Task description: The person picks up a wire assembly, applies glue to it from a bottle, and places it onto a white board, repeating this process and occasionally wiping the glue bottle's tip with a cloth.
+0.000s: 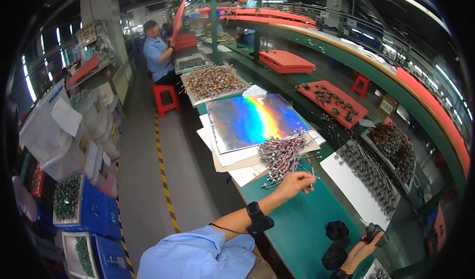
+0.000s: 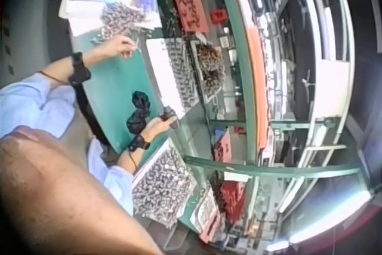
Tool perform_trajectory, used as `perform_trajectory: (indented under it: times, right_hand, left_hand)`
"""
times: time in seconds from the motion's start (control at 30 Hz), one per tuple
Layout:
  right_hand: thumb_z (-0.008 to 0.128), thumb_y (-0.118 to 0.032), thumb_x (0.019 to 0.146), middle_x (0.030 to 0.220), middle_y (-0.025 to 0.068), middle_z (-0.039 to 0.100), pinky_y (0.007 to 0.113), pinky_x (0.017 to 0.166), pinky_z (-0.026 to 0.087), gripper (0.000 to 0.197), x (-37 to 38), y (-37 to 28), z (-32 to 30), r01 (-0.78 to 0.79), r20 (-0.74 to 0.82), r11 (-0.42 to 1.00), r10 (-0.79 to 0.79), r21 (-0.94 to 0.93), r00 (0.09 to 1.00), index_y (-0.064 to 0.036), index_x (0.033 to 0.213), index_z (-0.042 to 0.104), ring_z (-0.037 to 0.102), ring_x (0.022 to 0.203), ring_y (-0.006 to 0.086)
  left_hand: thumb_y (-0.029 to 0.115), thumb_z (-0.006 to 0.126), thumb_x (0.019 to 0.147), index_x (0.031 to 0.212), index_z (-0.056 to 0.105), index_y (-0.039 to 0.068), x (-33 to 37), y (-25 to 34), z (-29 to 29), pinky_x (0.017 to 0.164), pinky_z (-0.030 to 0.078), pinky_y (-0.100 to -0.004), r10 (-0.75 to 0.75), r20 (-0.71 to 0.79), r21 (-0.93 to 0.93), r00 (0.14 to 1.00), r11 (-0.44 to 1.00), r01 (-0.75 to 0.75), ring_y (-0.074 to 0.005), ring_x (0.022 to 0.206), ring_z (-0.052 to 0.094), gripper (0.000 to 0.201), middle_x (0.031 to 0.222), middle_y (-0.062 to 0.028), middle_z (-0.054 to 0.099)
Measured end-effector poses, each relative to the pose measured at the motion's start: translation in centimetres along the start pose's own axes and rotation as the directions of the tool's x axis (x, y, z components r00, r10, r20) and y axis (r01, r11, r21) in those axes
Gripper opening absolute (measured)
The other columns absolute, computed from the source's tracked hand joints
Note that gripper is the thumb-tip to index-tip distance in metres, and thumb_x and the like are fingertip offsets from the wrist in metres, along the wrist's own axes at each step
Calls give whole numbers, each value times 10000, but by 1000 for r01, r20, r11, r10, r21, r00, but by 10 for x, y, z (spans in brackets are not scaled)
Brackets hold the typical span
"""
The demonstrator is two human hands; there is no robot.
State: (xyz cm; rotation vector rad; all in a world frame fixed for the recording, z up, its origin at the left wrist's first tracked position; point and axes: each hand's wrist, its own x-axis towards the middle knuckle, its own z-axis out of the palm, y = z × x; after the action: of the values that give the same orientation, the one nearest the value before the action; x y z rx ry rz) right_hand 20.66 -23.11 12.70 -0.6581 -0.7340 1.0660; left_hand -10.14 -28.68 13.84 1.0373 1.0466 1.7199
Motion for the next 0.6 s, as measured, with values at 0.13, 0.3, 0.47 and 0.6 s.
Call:
perform_trajectory:
  times: [0.13, 0.3, 0.47, 0.6]
  right_hand:
    - [518, -351, 822, 726, -27, 490, 188, 488, 299, 297, -19, -6, 33, -60, -51, 998, 61, 22, 997, -72, 922, 535, 364, 552, 44]
    - [523, -347, 819, 743, -17, 508, 189, 484, 306, 298, -37, -3, 74, -60, 36, 995, 57, 74, 998, -63, 905, 550, 376, 556, 56]
    - [554, -345, 797, 710, -2, 505, 188, 485, 321, 306, -62, 9, 110, -63, 46, 992, 58, 109, 997, -45, 857, 559, 398, 556, 76]
    - [576, -342, 780, 670, 14, 500, 185, 484, 336, 308, -71, 24, 132, -88, 30, 988, 85, 128, 996, -37, 814, 552, 415, 543, 90]
  left_hand:
    - [176, 567, 794, 913, 560, -28, -16, -15, -13, 521, 455, -215, -14, 22, -67, 1000, 998, 15, -101, 607, 556, 236, 753, -64, 590]
    - [168, 559, 798, 914, 554, -23, -32, -19, -40, 503, 459, -217, -6, 20, -137, 1000, 991, 8, -98, 589, 553, 224, 723, -66, 589]
    - [152, 562, 792, 919, 550, -28, -56, -22, -81, 508, 462, -221, -51, 20, -191, 999, 980, 54, -102, 585, 552, 221, 729, -73, 589]
    - [139, 573, 782, 923, 545, -39, -69, -22, -117, 520, 465, -225, -42, -6, -261, 999, 964, 39, -106, 594, 551, 229, 735, -80, 594]
